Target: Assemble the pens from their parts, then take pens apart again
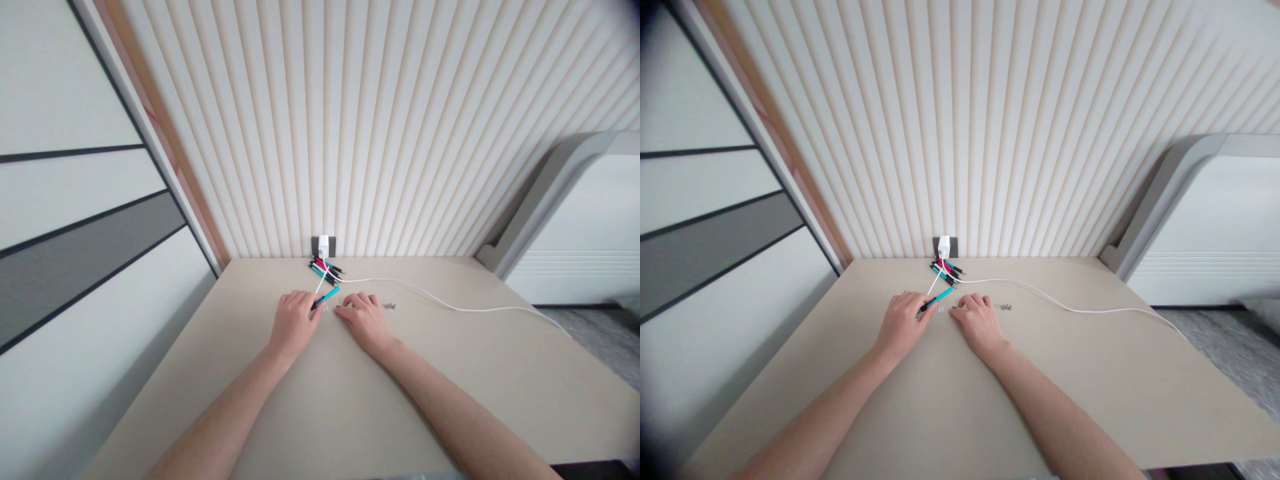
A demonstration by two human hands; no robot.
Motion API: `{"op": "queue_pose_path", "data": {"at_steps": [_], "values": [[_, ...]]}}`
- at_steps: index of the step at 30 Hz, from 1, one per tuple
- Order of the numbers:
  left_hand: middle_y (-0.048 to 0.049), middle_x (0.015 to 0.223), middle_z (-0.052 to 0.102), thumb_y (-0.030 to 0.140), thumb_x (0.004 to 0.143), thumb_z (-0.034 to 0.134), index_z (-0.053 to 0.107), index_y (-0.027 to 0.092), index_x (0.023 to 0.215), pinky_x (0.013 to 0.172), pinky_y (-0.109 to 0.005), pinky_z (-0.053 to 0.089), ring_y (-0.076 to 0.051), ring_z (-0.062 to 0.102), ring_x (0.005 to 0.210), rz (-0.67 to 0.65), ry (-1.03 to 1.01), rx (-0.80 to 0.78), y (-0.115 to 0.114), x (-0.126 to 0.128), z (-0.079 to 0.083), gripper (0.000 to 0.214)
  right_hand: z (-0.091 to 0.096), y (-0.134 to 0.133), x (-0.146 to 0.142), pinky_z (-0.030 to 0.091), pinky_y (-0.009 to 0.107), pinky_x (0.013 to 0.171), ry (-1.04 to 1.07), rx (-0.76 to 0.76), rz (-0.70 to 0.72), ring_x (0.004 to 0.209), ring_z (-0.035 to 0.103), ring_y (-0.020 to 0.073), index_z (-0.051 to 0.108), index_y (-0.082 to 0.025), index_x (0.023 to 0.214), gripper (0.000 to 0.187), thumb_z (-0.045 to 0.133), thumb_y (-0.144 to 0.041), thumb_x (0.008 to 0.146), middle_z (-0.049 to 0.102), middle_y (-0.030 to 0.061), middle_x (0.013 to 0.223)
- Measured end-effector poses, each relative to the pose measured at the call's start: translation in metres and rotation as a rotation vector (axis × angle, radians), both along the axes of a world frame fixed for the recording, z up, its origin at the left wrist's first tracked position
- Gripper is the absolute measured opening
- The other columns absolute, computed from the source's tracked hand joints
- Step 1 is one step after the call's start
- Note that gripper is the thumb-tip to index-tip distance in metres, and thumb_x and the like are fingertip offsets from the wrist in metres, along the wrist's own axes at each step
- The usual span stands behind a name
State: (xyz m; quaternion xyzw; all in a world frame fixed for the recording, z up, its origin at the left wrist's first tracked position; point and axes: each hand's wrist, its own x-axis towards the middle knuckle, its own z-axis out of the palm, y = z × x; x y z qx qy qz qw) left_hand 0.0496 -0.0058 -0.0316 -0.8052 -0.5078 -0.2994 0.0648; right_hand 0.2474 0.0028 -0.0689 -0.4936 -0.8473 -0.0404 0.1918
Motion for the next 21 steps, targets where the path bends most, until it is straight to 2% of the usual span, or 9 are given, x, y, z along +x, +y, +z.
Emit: {"op": "queue_pose_path", "data": {"at_steps": [11, 21], "values": [[-0.0029, 0.084, 0.068, 0.026, 0.089, 0.060, 0.060, 0.020, 0.085, 0.076, -0.034, 0.038, -0.021, 0.060, 0.084, -0.009, 0.000, 0.007, 0.000, 0.000, 0.000, 0.007, 0.004, 0.000, 0.000, 0.029, 0.035, 0.084, 0.010, 0.001, -0.022, 0.099, 0.052, 0.0203, 0.071, -0.032, 0.104, 0.019, 0.056, -0.025, 0.094, 0.066, 0.0031, 0.103], [-0.0037, 0.085, 0.068, 0.027, 0.091, 0.058, 0.060, 0.020, 0.087, 0.077, -0.036, 0.039, -0.021, 0.059, 0.085, -0.014, 0.004, -0.010, -0.001, -0.001, 0.000, 0.009, 0.014, -0.004, 0.002, 0.029, 0.036, 0.082, -0.012, -0.025, -0.127, 0.098, 0.053, 0.0215, 0.070, -0.029, 0.102, 0.016, 0.057, -0.032, 0.094, 0.067, 0.0045, 0.099]]}}
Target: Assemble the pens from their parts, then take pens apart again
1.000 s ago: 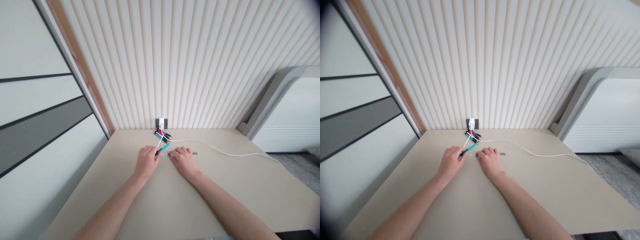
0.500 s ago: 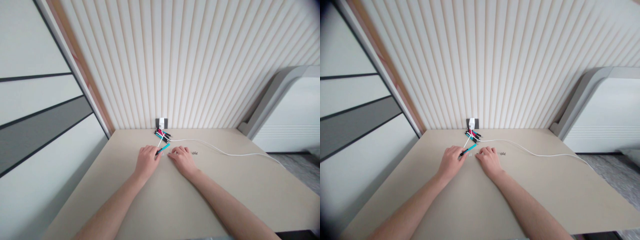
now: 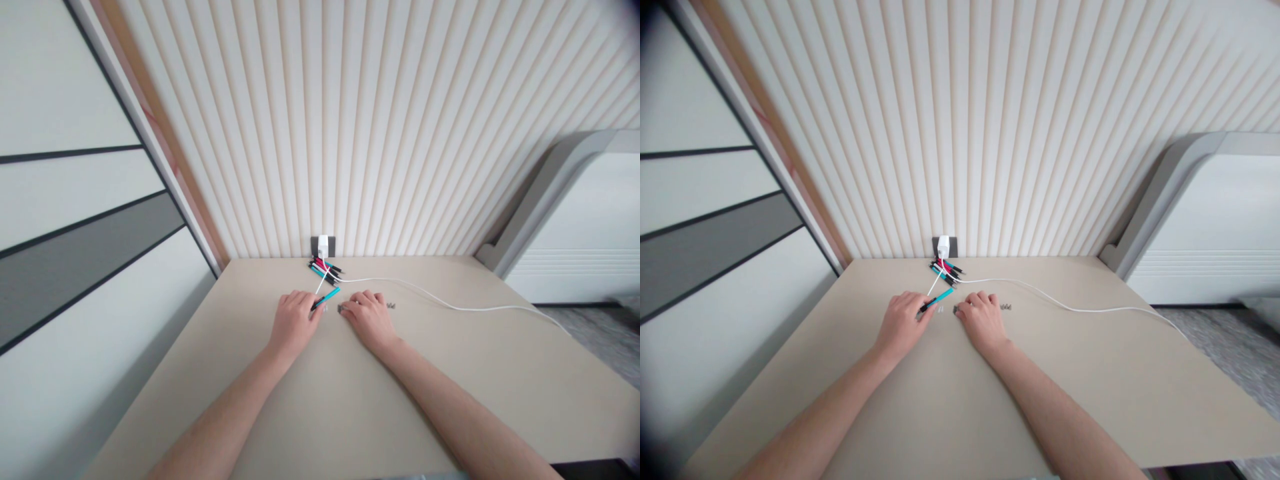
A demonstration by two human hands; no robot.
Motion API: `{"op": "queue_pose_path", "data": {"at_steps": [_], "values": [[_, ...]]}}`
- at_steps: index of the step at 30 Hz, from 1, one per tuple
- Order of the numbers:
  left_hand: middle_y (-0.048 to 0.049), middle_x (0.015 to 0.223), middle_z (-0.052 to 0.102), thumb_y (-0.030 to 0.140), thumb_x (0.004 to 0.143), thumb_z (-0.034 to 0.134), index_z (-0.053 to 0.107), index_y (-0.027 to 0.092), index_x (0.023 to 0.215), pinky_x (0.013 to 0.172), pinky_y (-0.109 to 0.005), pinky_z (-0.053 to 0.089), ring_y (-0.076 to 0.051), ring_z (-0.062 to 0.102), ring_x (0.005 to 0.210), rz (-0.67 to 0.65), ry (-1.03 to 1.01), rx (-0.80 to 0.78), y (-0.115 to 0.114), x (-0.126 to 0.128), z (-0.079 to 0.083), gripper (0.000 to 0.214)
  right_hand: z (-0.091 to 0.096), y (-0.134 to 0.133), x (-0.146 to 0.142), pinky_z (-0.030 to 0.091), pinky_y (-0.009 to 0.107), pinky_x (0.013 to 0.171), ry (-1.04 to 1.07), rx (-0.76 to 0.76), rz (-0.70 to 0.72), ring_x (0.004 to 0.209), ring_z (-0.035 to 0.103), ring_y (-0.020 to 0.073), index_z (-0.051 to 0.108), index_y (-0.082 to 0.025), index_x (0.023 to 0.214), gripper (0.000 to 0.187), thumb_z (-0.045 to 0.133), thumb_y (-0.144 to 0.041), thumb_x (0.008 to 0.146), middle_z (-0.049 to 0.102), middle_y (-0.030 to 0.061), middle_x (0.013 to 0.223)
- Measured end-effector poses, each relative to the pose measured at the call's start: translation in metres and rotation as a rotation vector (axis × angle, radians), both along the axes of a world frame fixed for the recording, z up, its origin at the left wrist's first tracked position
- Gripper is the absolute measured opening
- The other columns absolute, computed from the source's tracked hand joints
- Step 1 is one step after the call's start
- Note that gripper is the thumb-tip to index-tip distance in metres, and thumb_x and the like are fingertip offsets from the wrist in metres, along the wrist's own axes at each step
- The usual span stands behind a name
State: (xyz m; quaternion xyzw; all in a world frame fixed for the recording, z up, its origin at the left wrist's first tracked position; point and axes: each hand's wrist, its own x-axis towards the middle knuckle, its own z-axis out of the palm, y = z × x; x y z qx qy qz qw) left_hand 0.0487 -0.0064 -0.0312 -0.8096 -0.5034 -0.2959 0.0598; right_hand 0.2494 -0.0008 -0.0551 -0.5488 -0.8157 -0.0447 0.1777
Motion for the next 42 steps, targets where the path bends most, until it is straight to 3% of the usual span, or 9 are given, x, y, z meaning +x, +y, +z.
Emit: {"op": "queue_pose_path", "data": {"at_steps": [27, 36, 42], "values": [[-0.0034, 0.083, 0.067, 0.025, 0.089, 0.060, 0.060, 0.020, 0.085, 0.077, -0.035, 0.039, -0.021, 0.059, 0.085, -0.029, 0.025, -0.026, 0.001, 0.001, -0.003, 0.006, 0.002, -0.003, -0.004, 0.028, 0.036, 0.080, 0.013, 0.006, -0.013, 0.093, 0.053, 0.0211, 0.072, -0.024, 0.088, 0.024, 0.052, -0.035, 0.096, 0.068, 0.0052, 0.092], [-0.0028, 0.081, 0.066, 0.028, 0.092, 0.055, 0.060, 0.020, 0.084, 0.075, -0.035, 0.041, -0.020, 0.060, 0.081, -0.120, -0.010, -0.038, -0.007, 0.010, -0.002, 0.012, 0.004, -0.007, 0.012, 0.039, 0.032, 0.081, 0.496, 0.027, 0.075, 0.088, 0.057, 0.0200, 0.069, -0.022, 0.105, 0.026, 0.046, -0.031, 0.098, 0.069, 0.0065, 0.094], [-0.0047, 0.083, 0.067, 0.029, 0.093, 0.053, 0.062, 0.021, 0.088, 0.076, -0.034, 0.045, -0.019, 0.062, 0.082, -0.298, -0.098, -0.068, -0.014, 0.015, 0.000, 0.013, 0.000, -0.011, 0.020, 0.049, 0.034, 0.080, 0.779, -0.047, 0.215, 0.089, 0.063, 0.0206, 0.067, -0.023, 0.111, 0.028, 0.047, -0.033, 0.095, 0.071, 0.0078, 0.096]]}}
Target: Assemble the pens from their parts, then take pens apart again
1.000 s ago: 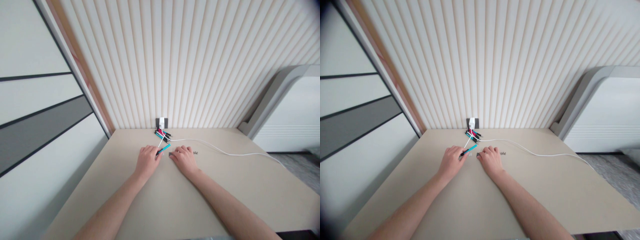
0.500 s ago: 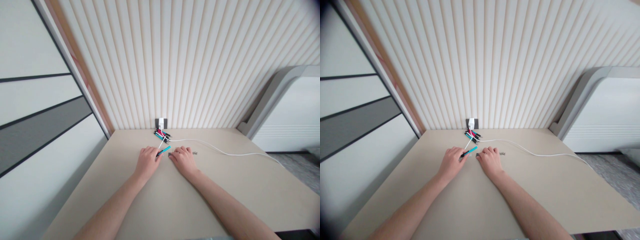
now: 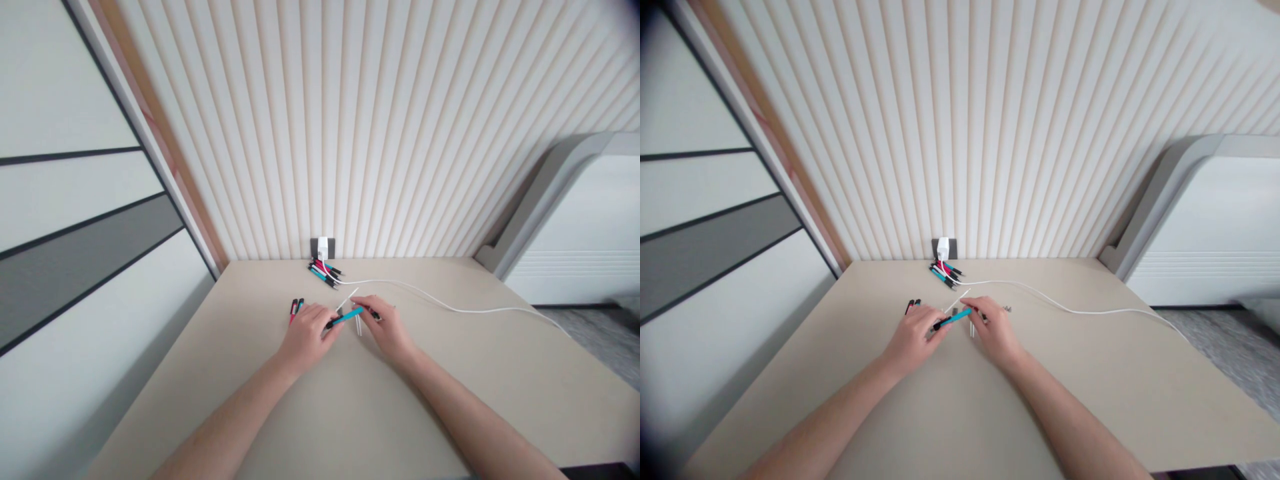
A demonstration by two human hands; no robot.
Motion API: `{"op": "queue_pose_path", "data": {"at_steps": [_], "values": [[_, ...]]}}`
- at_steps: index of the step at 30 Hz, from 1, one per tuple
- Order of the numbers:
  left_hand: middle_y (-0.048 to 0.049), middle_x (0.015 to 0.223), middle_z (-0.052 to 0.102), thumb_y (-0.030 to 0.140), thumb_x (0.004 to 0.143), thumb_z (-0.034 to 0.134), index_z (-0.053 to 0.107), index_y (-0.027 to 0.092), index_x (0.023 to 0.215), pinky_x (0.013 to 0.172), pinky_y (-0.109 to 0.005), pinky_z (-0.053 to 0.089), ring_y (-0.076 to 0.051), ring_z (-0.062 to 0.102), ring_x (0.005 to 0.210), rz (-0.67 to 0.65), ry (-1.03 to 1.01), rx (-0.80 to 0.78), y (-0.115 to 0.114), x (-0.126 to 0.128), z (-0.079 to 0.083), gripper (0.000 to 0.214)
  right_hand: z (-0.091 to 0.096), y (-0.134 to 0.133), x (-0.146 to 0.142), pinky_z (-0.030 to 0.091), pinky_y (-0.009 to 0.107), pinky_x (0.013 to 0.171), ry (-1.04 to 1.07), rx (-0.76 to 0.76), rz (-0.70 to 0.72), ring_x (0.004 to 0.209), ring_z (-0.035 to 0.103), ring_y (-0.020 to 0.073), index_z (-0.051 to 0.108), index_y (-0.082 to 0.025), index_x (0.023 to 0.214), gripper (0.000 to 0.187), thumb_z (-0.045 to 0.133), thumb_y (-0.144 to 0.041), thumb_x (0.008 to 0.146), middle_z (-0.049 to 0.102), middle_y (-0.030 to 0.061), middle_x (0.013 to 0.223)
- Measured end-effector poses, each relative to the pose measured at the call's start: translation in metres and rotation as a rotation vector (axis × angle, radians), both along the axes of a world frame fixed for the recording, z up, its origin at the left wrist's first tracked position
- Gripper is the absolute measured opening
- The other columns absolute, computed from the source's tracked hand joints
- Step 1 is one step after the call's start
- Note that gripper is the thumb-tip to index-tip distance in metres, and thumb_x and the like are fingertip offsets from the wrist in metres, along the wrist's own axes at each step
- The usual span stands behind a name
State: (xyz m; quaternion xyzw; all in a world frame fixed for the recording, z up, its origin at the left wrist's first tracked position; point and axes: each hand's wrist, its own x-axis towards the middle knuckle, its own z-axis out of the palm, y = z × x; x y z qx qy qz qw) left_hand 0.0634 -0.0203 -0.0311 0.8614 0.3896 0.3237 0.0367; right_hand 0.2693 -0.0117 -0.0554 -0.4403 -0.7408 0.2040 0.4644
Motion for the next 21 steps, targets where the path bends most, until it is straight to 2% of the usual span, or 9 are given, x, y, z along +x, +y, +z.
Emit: {"op": "queue_pose_path", "data": {"at_steps": [3, 6, 10, 15, 18, 21], "values": [[-0.0052, 0.083, 0.067, 0.030, 0.094, 0.052, 0.061, 0.021, 0.091, 0.078, -0.034, 0.046, -0.020, 0.062, 0.084, -0.078, 0.010, -0.006, -0.003, 0.001, -0.001, 0.014, 0.001, -0.003, -0.002, 0.050, 0.034, 0.082, -0.005, -0.021, 0.085, 0.091, 0.064, 0.0202, 0.067, -0.024, 0.113, 0.028, 0.048, -0.032, 0.094, 0.072, 0.0073, 0.098], [-0.0040, 0.082, 0.066, 0.030, 0.094, 0.053, 0.060, 0.021, 0.091, 0.080, -0.033, 0.045, -0.019, 0.062, 0.085, -0.141, 0.073, -0.005, -0.004, 0.003, -0.001, 0.012, 0.005, -0.005, -0.005, 0.050, 0.035, 0.085, -0.013, -0.036, 0.084, 0.093, 0.065, 0.0202, 0.069, -0.024, 0.109, 0.026, 0.049, -0.033, 0.094, 0.072, 0.0073, 0.100], [-0.0035, 0.089, 0.068, 0.029, 0.093, 0.054, 0.058, 0.021, 0.093, 0.082, -0.033, 0.044, -0.019, 0.062, 0.087, -0.163, 0.121, 0.008, -0.005, 0.002, 0.001, 0.009, 0.011, -0.003, 0.000, 0.050, 0.035, 0.085, 0.090, -0.099, 0.005, 0.094, 0.065, 0.0209, 0.070, -0.022, 0.106, 0.027, 0.051, -0.037, 0.092, 0.073, 0.0079, 0.103], [-0.0032, 0.085, 0.069, 0.030, 0.095, 0.052, 0.059, 0.021, 0.090, 0.076, -0.033, 0.042, -0.019, 0.063, 0.082, -0.152, 0.179, 0.060, -0.004, 0.000, 0.004, 0.012, 0.008, 0.008, 0.017, 0.051, 0.033, 0.073, 0.180, -0.165, -0.189, 0.078, 0.064, 0.0192, 0.067, -0.017, 0.108, 0.033, 0.049, -0.040, 0.091, 0.073, 0.0077, 0.091], [-0.0030, 0.082, 0.068, 0.030, 0.095, 0.052, 0.059, 0.020, 0.088, 0.074, -0.033, 0.041, -0.019, 0.063, 0.079, -0.133, 0.226, 0.070, -0.003, 0.000, 0.003, 0.014, 0.002, 0.012, 0.023, 0.048, 0.030, 0.065, 0.023, -0.177, -0.239, 0.068, 0.060, 0.0174, 0.069, -0.017, 0.102, 0.029, 0.049, -0.035, 0.090, 0.071, 0.0052, 0.082], [-0.0028, 0.079, 0.068, 0.030, 0.094, 0.052, 0.060, 0.020, 0.087, 0.073, -0.033, 0.041, -0.018, 0.063, 0.077, -0.132, 0.260, 0.062, -0.002, 0.000, 0.000, 0.014, -0.001, 0.012, 0.021, 0.045, 0.029, 0.069, -0.195, -0.137, -0.195, 0.073, 0.060, 0.0173, 0.071, -0.019, 0.096, 0.026, 0.047, -0.029, 0.090, 0.070, 0.0047, 0.085]]}}
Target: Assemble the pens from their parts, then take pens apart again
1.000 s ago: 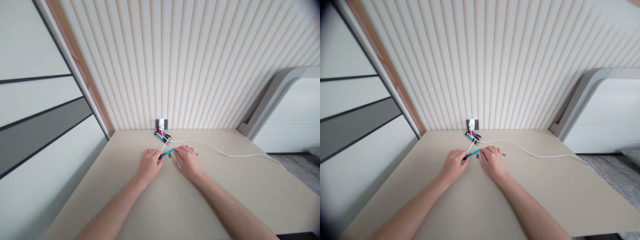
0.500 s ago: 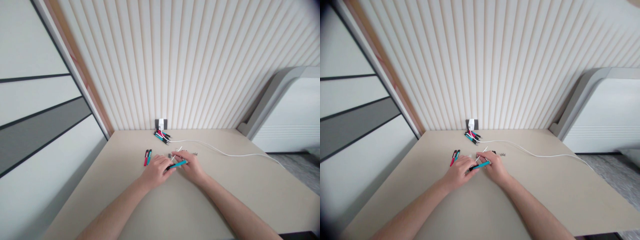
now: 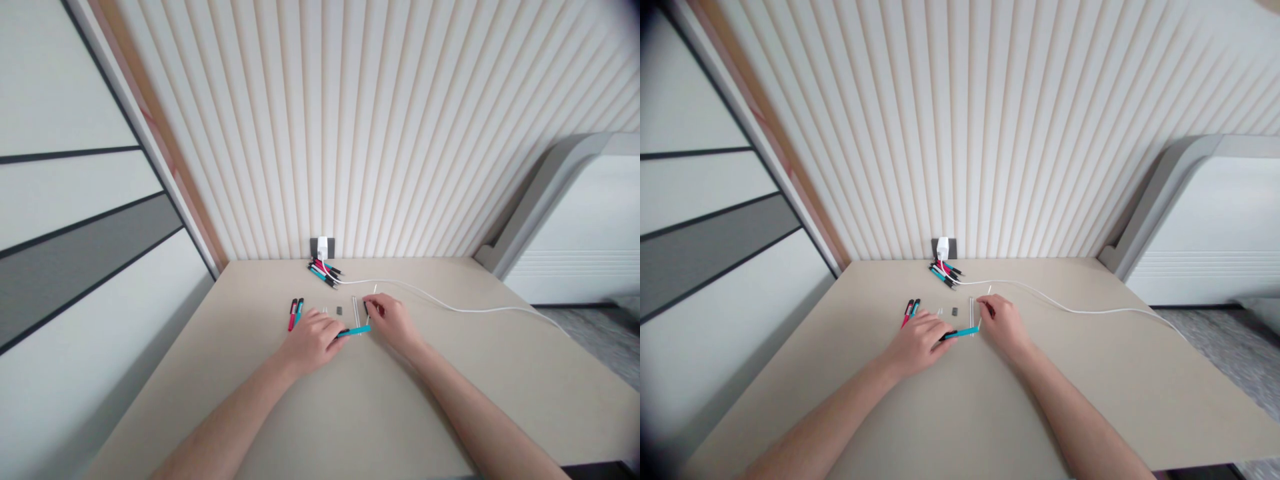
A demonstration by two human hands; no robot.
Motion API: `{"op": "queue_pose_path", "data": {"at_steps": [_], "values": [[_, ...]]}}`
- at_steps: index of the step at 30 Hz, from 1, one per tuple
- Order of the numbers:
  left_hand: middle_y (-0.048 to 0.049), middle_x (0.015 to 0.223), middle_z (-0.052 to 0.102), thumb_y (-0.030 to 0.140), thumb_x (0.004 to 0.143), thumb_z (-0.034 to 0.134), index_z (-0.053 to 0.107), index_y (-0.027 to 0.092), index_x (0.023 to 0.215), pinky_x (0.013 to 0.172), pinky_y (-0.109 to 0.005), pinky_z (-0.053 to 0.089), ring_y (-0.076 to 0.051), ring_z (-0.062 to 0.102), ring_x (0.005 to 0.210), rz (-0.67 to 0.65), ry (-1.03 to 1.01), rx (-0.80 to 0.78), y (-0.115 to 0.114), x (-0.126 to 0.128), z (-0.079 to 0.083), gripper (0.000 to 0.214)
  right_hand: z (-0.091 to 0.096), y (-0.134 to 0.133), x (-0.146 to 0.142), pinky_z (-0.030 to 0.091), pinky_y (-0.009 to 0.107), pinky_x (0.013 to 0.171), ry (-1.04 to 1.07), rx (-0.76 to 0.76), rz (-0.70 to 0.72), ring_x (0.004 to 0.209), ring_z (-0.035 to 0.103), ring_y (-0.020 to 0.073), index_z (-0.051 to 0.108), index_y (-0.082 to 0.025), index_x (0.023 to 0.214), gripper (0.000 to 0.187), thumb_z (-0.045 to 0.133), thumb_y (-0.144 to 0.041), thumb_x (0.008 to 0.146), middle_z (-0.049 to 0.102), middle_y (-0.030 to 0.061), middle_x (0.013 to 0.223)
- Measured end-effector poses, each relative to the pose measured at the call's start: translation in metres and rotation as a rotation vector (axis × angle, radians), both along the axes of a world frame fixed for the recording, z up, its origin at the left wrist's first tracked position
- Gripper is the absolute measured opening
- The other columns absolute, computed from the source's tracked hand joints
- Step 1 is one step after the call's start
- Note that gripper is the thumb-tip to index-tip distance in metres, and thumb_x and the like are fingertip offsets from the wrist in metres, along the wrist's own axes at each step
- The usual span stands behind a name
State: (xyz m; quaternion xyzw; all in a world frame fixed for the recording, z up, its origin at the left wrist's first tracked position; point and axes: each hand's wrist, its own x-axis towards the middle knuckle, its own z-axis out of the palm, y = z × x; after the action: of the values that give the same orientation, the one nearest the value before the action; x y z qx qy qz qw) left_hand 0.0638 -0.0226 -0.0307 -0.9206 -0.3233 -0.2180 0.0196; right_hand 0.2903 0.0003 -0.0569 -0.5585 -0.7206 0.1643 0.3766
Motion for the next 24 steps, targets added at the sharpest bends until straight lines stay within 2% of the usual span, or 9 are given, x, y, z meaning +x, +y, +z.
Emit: {"op": "queue_pose_path", "data": {"at_steps": [4, 6, 13, 17, 20, 24], "values": [[-0.0031, 0.079, 0.068, 0.029, 0.094, 0.052, 0.061, 0.020, 0.087, 0.073, -0.032, 0.041, -0.018, 0.063, 0.077, -0.011, 0.013, 0.007, 0.001, 0.000, -0.004, 0.014, 0.001, -0.004, -0.006, 0.043, 0.026, 0.070, -0.179, -0.039, 0.006, 0.077, 0.061, 0.0175, 0.066, -0.021, 0.112, 0.030, 0.045, -0.030, 0.092, 0.068, 0.0044, 0.085], [-0.0029, 0.078, 0.067, 0.030, 0.094, 0.053, 0.060, 0.020, 0.087, 0.072, -0.032, 0.041, -0.018, 0.063, 0.076, -0.016, 0.003, 0.021, 0.002, 0.000, -0.004, 0.014, 0.004, -0.007, -0.007, 0.042, 0.025, 0.069, -0.243, -0.069, 0.006, 0.076, 0.061, 0.0170, 0.065, -0.022, 0.114, 0.030, 0.045, -0.031, 0.093, 0.068, 0.0040, 0.084], [-0.0021, 0.075, 0.066, 0.029, 0.094, 0.052, 0.059, 0.019, 0.084, 0.069, -0.031, 0.039, -0.017, 0.062, 0.073, -0.003, -0.002, 0.051, 0.003, -0.002, -0.002, 0.017, 0.013, -0.017, -0.004, 0.040, 0.025, 0.074, -0.388, -0.110, 0.029, 0.084, 0.063, 0.0179, 0.069, -0.022, 0.103, 0.026, 0.045, -0.027, 0.094, 0.069, 0.0045, 0.091], [-0.0021, 0.074, 0.066, 0.029, 0.094, 0.051, 0.060, 0.019, 0.085, 0.071, -0.032, 0.039, -0.018, 0.062, 0.073, 0.032, -0.018, 0.042, 0.002, -0.002, 0.000, 0.016, 0.012, -0.021, -0.007, 0.040, 0.025, 0.073, -0.480, -0.130, 0.059, 0.084, 0.064, 0.0190, 0.070, -0.022, 0.093, 0.024, 0.047, -0.023, 0.092, 0.068, 0.0059, 0.089], [-0.0023, 0.077, 0.068, 0.028, 0.094, 0.051, 0.060, 0.019, 0.088, 0.076, -0.033, 0.039, -0.019, 0.063, 0.076, 0.120, -0.049, 0.036, 0.003, -0.003, 0.002, 0.014, 0.010, -0.022, -0.009, 0.040, 0.025, 0.072, -0.498, -0.146, 0.098, 0.083, 0.064, 0.0183, 0.071, -0.021, 0.093, 0.025, 0.046, -0.021, 0.092, 0.068, 0.0065, 0.090], [-0.0028, 0.077, 0.068, 0.027, 0.094, 0.051, 0.059, 0.020, 0.086, 0.075, -0.033, 0.037, -0.020, 0.063, 0.076, 0.325, -0.029, 0.005, 0.007, -0.006, 0.001, 0.013, 0.009, -0.023, -0.008, 0.040, 0.025, 0.075, -0.466, -0.148, 0.120, 0.086, 0.064, 0.0182, 0.071, -0.022, 0.101, 0.028, 0.044, -0.018, 0.092, 0.068, 0.0069, 0.094]]}}
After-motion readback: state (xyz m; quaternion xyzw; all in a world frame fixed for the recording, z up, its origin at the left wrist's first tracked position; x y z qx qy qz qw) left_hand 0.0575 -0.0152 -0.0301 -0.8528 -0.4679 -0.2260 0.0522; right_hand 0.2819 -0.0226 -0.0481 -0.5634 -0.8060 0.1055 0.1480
